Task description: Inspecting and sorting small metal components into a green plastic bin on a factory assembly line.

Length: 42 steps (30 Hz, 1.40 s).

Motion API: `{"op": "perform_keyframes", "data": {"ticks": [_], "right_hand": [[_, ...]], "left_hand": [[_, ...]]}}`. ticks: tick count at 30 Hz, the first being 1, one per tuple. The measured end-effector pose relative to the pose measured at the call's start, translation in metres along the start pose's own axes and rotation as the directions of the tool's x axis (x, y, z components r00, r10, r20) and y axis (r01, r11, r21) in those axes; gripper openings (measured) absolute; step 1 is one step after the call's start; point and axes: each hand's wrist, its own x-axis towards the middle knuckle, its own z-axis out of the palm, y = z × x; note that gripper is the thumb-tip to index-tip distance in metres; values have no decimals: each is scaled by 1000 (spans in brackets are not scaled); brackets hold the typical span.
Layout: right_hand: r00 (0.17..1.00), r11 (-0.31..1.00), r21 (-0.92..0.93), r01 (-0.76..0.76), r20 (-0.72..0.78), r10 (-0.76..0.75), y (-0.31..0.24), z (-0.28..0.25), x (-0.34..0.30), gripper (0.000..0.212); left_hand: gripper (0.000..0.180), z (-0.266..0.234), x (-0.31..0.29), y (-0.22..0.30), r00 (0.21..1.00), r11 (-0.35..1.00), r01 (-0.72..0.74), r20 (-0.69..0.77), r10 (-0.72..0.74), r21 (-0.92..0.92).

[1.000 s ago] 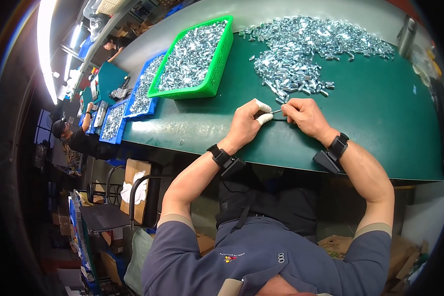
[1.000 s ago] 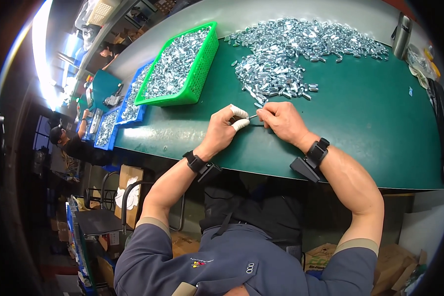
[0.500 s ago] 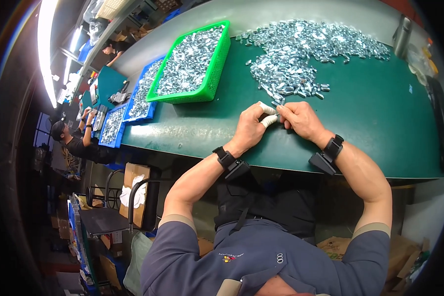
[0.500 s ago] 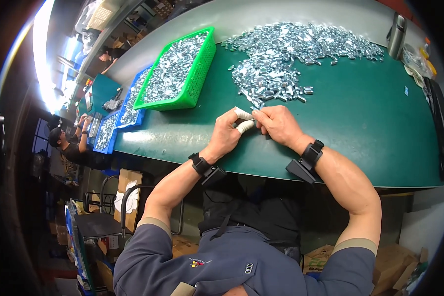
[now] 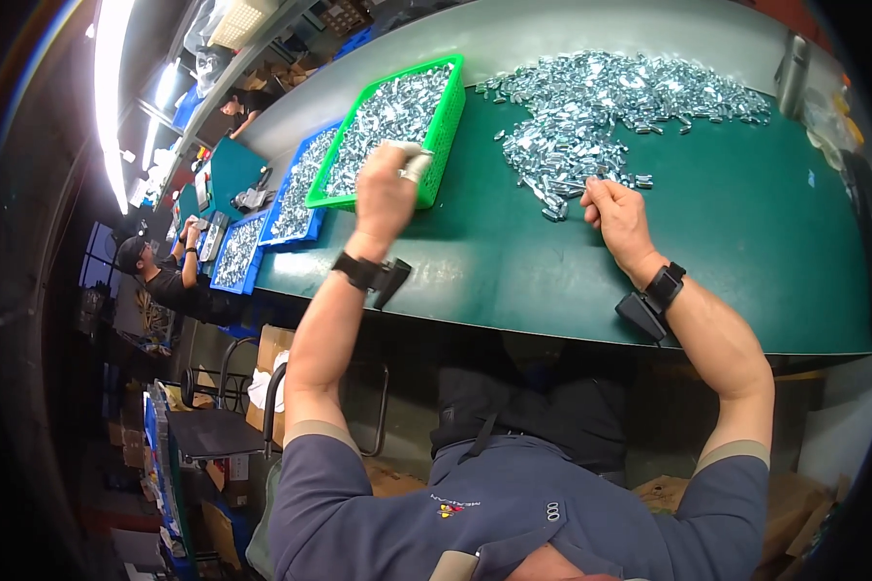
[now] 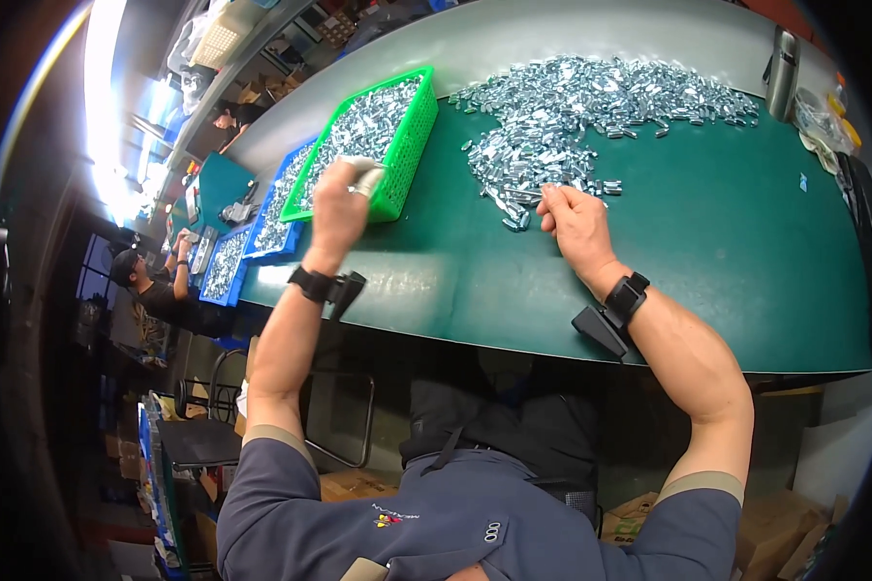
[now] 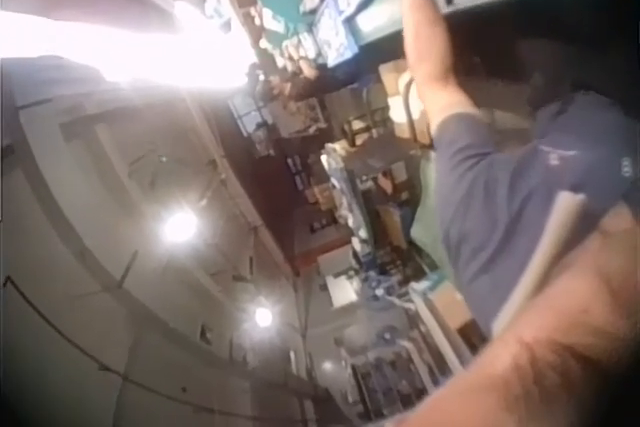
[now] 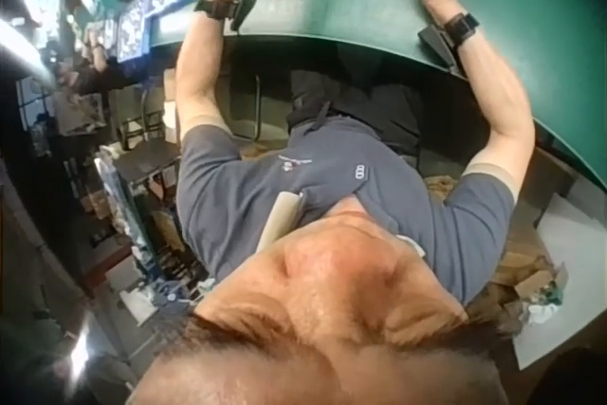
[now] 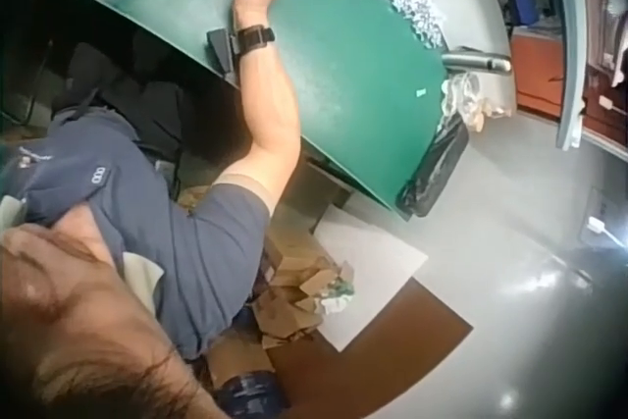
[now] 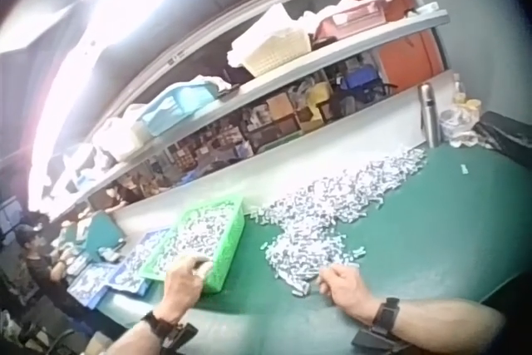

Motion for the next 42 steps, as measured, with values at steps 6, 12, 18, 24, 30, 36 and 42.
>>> {"op": "perform_keyframes", "data": {"ticks": [6, 12, 18, 24, 30, 36, 42], "right_hand": [[999, 999, -36, 25, 22, -24, -4, 4, -4, 41], [998, 996, -79, 43, 40, -40, 6, 5, -2, 39], [996, 989, -125, 74, 58, -67, 9, 5, -1, 35], [983, 967, -239, 89, 179, -46, 3, 2, 1, 31], [979, 970, -229, 81, 202, -34, 5, 3, -1, 32], [968, 970, -230, 84, 251, -25, 0, 6, -6, 35], [953, 975, -220, 17, 300, 51, -2, 10, -11, 38]], "left_hand": [[22, 8, 13, -18, 1000, 988, -28, 4, 28, 152], [20, 112, -17, 44, 924, 999, 23, 383, -10, -30], [14, 116, -37, 43, 927, 951, 222, 349, -138, -215], [12, 94, -52, 69, 894, 808, 378, 404, -193, -452], [13, 87, -58, 76, 903, 753, 376, 396, -167, -540], [14, 85, -57, 85, 939, 803, 238, 342, -46, -546], [13, 94, -55, 96, 934, 777, 224, 356, 1, -589]]}}
